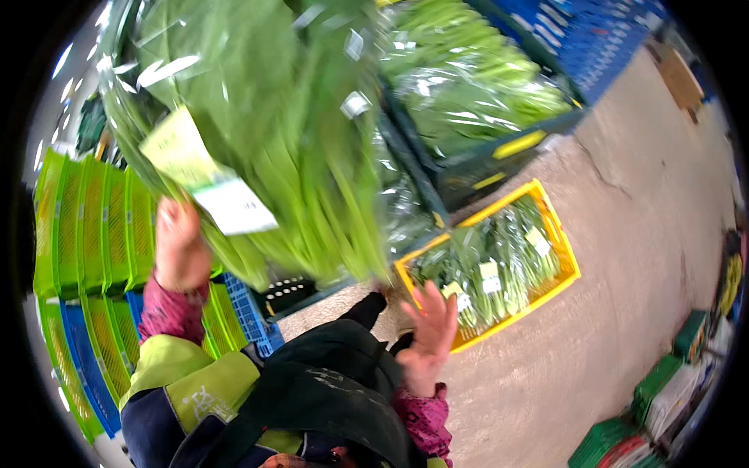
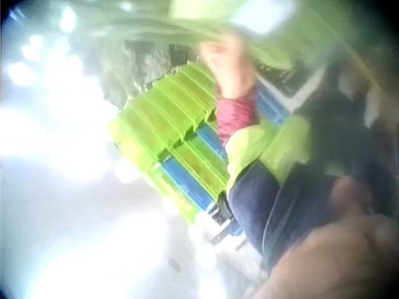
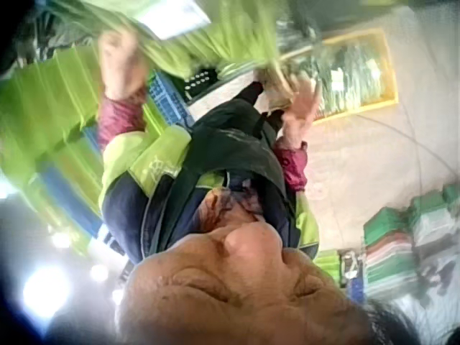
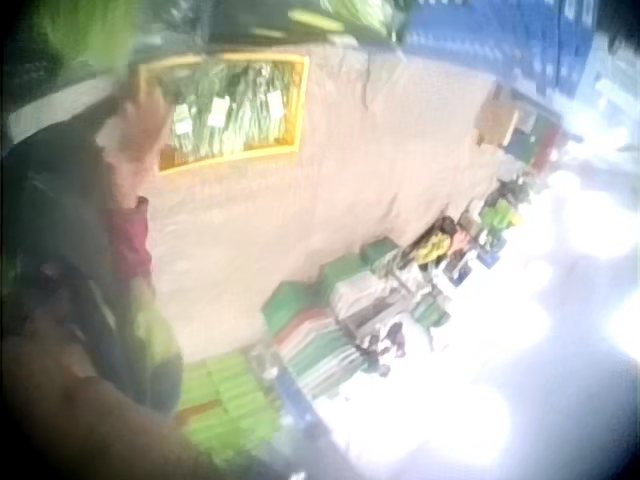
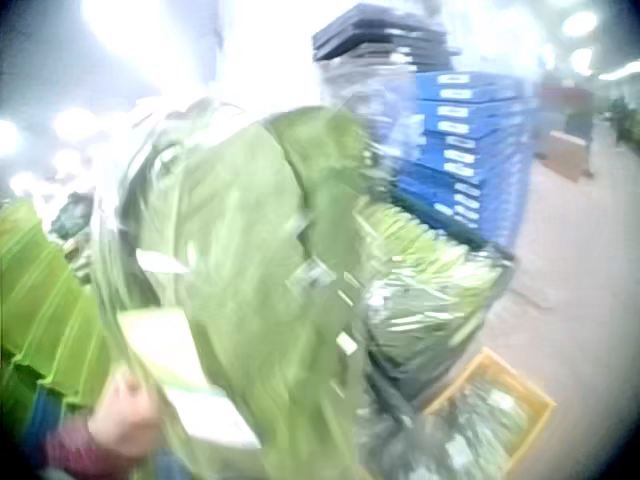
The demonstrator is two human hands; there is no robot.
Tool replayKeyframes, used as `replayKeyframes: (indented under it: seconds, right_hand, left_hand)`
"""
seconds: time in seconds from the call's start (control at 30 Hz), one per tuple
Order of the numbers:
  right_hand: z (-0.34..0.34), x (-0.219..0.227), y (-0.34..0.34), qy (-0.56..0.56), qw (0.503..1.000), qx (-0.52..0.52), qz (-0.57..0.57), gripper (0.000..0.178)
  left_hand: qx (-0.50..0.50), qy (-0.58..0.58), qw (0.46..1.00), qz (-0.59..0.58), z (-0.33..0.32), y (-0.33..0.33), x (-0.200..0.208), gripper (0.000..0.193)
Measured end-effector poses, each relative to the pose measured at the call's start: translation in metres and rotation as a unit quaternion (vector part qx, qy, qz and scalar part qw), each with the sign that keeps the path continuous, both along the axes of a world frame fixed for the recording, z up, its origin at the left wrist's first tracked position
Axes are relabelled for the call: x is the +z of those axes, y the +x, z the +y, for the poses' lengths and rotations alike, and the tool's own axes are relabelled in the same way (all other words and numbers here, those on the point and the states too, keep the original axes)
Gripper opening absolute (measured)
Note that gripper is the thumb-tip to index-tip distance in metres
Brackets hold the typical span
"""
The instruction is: The person transfers bags of produce from green crates into yellow crates by hand, peeling individual adhesive labels from a roll and applying them to each bag, and organizes empty crates in the workspace.
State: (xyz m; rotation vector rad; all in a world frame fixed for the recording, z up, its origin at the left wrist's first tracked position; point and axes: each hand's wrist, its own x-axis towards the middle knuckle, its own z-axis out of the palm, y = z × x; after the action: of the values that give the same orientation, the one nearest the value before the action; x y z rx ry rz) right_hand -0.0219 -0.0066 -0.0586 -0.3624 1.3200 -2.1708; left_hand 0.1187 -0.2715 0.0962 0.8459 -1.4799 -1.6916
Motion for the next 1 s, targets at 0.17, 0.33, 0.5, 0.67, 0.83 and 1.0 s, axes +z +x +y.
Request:
replayKeyframes:
  seconds: [0.17, 0.33, 0.5, 0.67, 0.83, 1.0]
  right_hand:
    - [0.067, 0.002, -0.002, -0.073, 0.964, -0.166, -0.195, 0.079]
    - [0.169, -0.052, -0.063, 0.098, 0.92, -0.263, -0.274, 0.042]
    - [0.224, -0.143, -0.139, 0.172, 0.899, -0.284, -0.285, 0.032]
    - [0.227, -0.197, -0.258, 0.177, 0.931, -0.216, -0.237, 0.047]
    - [0.239, -0.333, -0.309, 0.454, 0.843, -0.273, -0.094, 0.083]
    - [0.192, -0.334, -0.251, 0.572, 0.74, -0.078, 0.345, 0.068]
  left_hand:
    - [-0.116, 0.291, 0.948, 0.06, 0.16, -0.081, -0.083, 0.019]
    - [-0.168, 0.409, 0.896, -0.047, 0.258, -0.172, -0.184, 0.024]
    - [-0.143, 0.492, 0.849, -0.129, 0.309, -0.238, -0.306, 0.032]
    - [-0.195, 0.435, 0.848, -0.232, 0.31, -0.31, -0.363, 0.069]
    - [-0.243, 0.387, 0.83, -0.319, 0.304, -0.28, -0.414, 0.083]
    - [-0.245, 0.388, 0.806, -0.374, 0.301, -0.149, -0.429, 0.062]
